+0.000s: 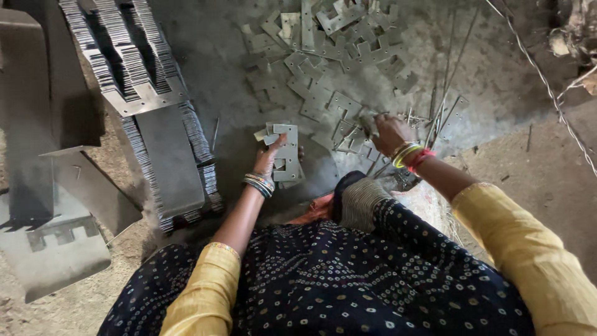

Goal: The person sits on the floor and repeatedly picks up small metal brackets from a scattered pile, aligns them, and places them into a neat stack. The person handles the brackets one at a time and occasionally adjusts the stack to keep it aligned.

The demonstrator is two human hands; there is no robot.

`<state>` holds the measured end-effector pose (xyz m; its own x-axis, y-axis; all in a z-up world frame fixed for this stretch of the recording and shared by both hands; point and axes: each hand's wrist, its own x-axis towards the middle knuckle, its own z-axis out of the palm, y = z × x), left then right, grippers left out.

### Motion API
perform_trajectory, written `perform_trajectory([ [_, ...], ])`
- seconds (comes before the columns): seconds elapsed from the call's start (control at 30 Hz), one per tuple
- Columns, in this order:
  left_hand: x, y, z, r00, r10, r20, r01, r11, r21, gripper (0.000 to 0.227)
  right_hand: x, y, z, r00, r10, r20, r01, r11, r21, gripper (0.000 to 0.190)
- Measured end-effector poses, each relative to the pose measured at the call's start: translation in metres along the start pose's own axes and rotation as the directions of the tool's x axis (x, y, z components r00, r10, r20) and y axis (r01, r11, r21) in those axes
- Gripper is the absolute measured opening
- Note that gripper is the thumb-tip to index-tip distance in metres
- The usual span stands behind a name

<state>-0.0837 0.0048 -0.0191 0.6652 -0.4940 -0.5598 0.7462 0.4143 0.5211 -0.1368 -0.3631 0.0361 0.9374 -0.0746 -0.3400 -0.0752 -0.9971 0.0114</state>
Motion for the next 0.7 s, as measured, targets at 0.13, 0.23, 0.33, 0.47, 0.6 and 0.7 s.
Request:
perform_trajectory([
  [0.13, 0.016, -0.008, -0.012, 0.999, 0.035, -0.022, -0.035, 0.999, 0.014, 0.057, 0.01, -0.006, -0.007, 0.983, 0.118, 0.144, -0.113, 0.993, -0.045, 0.041],
  [0.23, 0.022, -0.014, -0.02, 0.993, 0.112, 0.042, -0.114, 0.993, 0.035, 0.058, 0.014, -0.013, -0.032, 0.982, 0.176, 0.067, -0.179, 0.983, 0.047, 0.035],
  [0.33, 0.023, -0.017, -0.022, 0.996, 0.069, -0.058, -0.055, 0.976, 0.212, 0.055, 0.013, -0.019, -0.061, 0.993, 0.1, 0.059, -0.115, 0.904, 0.411, 0.035],
  [0.47, 0.03, -0.02, -0.028, 0.993, 0.025, -0.115, -0.003, 0.982, 0.187, 0.053, 0.006, -0.043, -0.064, 0.993, -0.073, 0.091, -0.022, 0.649, 0.761, 0.053],
  [0.6, 0.04, -0.027, -0.045, 0.972, 0.236, -0.012, -0.209, 0.881, 0.424, 0.044, -0.003, -0.066, -0.044, 0.998, -0.065, 0.015, 0.061, 0.981, 0.184, 0.062],
  [0.7, 0.049, -0.038, -0.05, 0.95, 0.311, 0.036, -0.299, 0.867, 0.4, 0.039, -0.015, -0.065, -0.032, 0.992, -0.119, 0.051, 0.123, 0.99, -0.063, 0.064],
])
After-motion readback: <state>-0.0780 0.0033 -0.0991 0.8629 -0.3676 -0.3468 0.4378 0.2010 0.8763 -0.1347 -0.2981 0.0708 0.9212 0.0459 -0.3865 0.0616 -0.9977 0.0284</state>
